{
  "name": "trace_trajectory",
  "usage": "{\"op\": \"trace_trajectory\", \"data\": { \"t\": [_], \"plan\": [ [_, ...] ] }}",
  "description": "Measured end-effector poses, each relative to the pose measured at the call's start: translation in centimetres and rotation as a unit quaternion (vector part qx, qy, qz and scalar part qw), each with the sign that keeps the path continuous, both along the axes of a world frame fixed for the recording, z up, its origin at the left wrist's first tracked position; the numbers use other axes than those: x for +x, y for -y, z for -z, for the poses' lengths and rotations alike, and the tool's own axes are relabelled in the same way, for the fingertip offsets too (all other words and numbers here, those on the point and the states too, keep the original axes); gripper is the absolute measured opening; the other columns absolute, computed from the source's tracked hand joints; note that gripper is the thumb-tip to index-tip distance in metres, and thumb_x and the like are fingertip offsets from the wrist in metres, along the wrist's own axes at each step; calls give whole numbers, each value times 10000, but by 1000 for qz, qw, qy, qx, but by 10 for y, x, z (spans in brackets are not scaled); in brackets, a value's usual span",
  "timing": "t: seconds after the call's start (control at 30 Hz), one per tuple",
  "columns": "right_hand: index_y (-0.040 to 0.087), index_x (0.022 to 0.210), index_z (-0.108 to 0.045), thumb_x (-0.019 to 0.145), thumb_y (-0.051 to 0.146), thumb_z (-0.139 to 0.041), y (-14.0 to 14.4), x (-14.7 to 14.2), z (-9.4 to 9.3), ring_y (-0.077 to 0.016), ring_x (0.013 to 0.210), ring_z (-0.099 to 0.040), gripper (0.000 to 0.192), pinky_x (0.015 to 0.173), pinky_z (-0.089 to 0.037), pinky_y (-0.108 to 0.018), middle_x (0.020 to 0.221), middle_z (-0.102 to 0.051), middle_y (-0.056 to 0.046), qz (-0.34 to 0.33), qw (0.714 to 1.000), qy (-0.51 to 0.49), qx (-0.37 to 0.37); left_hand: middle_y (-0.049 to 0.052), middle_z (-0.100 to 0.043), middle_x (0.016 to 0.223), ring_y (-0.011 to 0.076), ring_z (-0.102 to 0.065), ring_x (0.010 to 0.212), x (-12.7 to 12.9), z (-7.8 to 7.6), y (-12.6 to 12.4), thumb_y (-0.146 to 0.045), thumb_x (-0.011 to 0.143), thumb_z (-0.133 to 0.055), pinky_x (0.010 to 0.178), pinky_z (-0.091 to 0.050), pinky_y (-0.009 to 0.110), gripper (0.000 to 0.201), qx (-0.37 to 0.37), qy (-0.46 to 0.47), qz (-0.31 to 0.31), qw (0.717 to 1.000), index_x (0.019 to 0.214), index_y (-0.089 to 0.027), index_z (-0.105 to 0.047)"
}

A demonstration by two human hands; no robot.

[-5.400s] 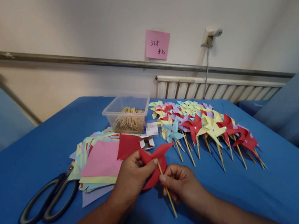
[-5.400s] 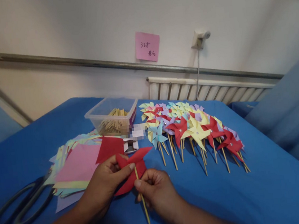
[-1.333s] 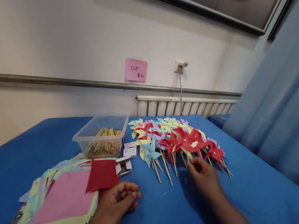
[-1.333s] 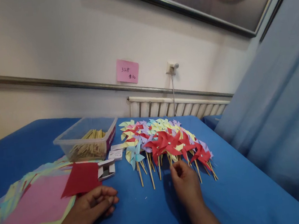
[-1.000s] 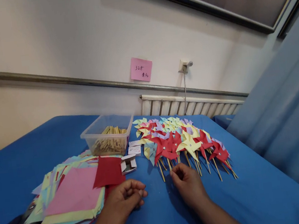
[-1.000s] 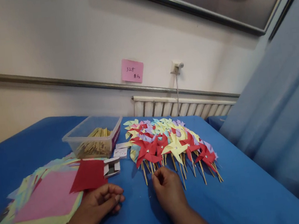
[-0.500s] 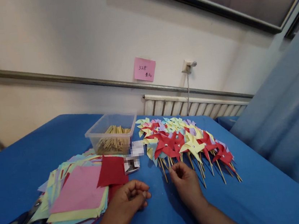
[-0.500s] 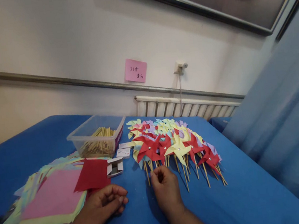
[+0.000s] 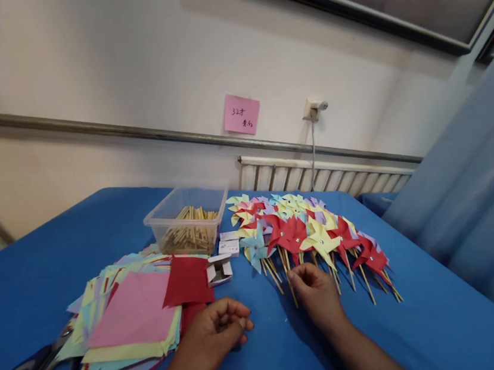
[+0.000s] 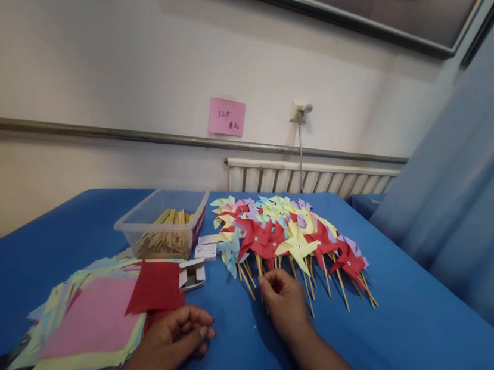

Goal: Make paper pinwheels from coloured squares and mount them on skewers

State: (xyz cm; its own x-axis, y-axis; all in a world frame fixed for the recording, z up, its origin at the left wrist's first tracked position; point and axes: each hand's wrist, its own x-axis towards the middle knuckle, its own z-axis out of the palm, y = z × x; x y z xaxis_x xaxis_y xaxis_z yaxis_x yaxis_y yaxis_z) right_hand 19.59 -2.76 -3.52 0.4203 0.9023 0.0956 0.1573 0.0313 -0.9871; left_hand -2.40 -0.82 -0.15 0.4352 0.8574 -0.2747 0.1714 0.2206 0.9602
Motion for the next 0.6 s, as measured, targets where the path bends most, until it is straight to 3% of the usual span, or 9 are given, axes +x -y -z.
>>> {"op": "trace_trajectory", "data": {
  "t": [0.6],
  "plan": [
    [195, 628, -585, 772, 339, -562, 1, 1, 7, -149, 489, -533, 205, 491, -352, -236, 528, -584, 21, 15, 976, 209, -56, -2, -681, 694, 133, -581, 579, 3, 0, -1, -315, 653, -640, 585, -446, 265, 159, 7, 1, 4, 1000, 746, -194, -595]
  ]
}}
